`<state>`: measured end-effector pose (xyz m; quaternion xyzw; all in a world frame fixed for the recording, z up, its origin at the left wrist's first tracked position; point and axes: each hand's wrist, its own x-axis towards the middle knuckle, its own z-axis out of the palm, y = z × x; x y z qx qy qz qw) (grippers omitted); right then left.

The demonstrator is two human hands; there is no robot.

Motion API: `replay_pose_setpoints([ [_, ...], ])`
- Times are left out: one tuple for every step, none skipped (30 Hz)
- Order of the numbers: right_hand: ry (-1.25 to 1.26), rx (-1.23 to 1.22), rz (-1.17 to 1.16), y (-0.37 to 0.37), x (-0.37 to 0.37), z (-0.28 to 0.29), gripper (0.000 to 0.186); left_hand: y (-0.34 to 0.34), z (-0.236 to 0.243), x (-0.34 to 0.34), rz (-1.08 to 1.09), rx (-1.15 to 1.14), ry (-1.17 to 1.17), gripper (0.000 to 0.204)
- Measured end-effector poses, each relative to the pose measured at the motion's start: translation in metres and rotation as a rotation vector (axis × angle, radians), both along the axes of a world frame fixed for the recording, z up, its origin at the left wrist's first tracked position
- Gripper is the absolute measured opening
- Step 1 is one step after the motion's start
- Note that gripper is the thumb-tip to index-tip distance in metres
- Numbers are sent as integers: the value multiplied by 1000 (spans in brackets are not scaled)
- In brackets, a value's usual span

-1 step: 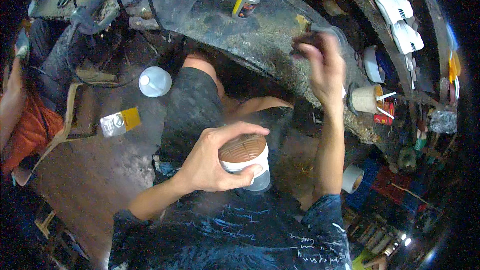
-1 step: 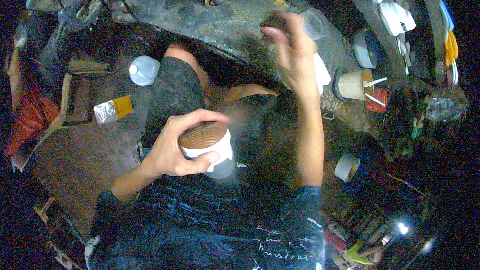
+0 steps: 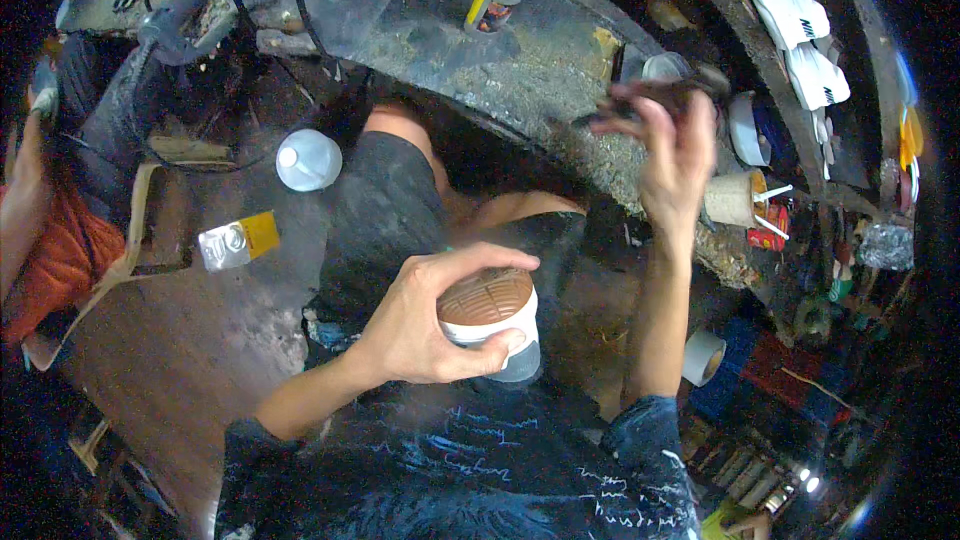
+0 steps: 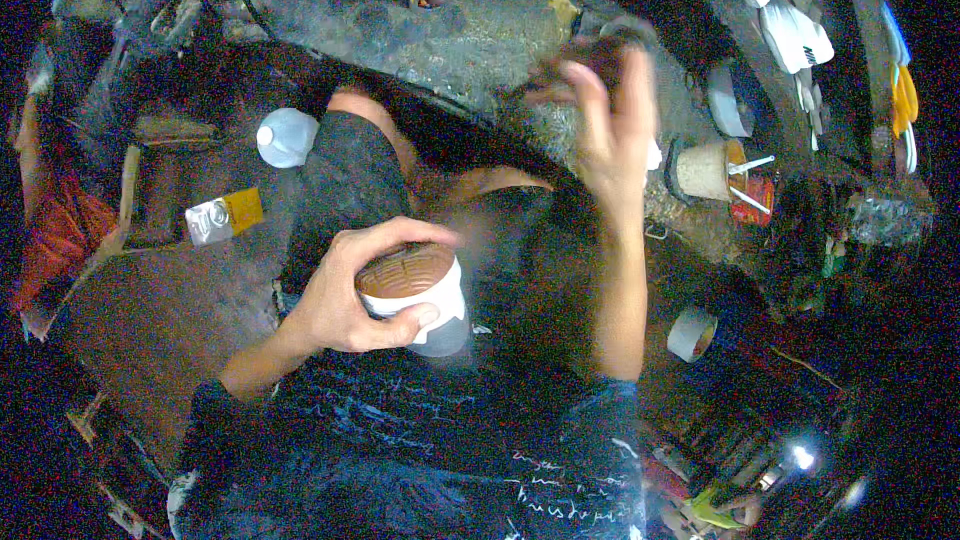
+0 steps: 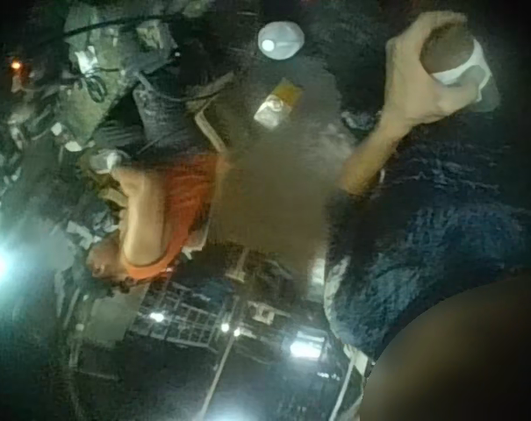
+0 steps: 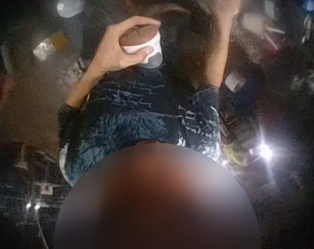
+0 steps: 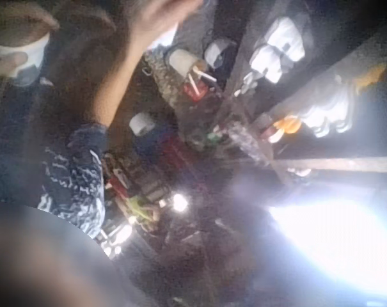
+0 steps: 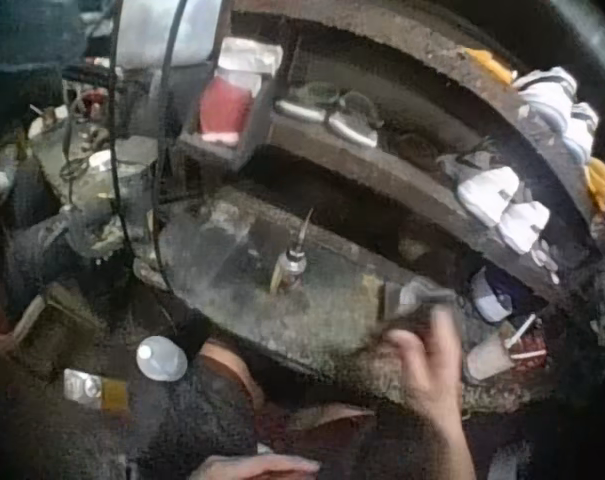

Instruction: The person applies glue to the sole of a black and white sneaker using a brush, then presses the sole to the upper. They repeat the process on the other shoe, applying glue and pressing the parts together.

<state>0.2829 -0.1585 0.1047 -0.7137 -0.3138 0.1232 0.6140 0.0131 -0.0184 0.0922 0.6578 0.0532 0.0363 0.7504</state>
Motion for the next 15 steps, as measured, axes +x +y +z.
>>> replay_pose_setpoints([
  [75,87,37,-15,-16,7,27,-1,0,1,-1,-17,10,68],
  [177,176,70,-29,-31,14,28,-2,0,2,-5,-18,14,68],
  [206,214,183,-39,-45,18,30,-2,0,4,-11,-17,14,68],
  [263,225,210,-49,-60,24,33,-3,0,5,-21,-14,15,68],
  [321,235,235,-57,-74,31,36,-3,0,6,-29,-11,18,68],
  [391,245,186,-64,-93,38,40,-4,0,7,-38,-6,21,68],
  [359,346,131,-64,-110,36,46,-5,0,8,-41,-2,18,68],
  [292,289,158,-67,-114,41,48,-6,0,8,-45,0,15,68],
  [307,330,174,-69,-121,43,47,-8,0,9,-49,3,8,68],
  [332,343,187,-70,-125,45,46,-9,0,10,-46,7,0,68],
  [318,329,254,-72,-124,47,44,-9,0,10,-42,10,-9,67],
  [303,299,294,-73,-124,46,44,-11,-1,11,-35,15,-18,67],
  [285,292,333,-74,-122,45,43,-13,-1,11,-4,9,-31,66],
  [270,286,372,-75,-120,44,43,-16,-1,12,26,4,-41,64],
  [261,319,401,-75,-119,40,41,-18,-2,12,50,2,-46,62],
])
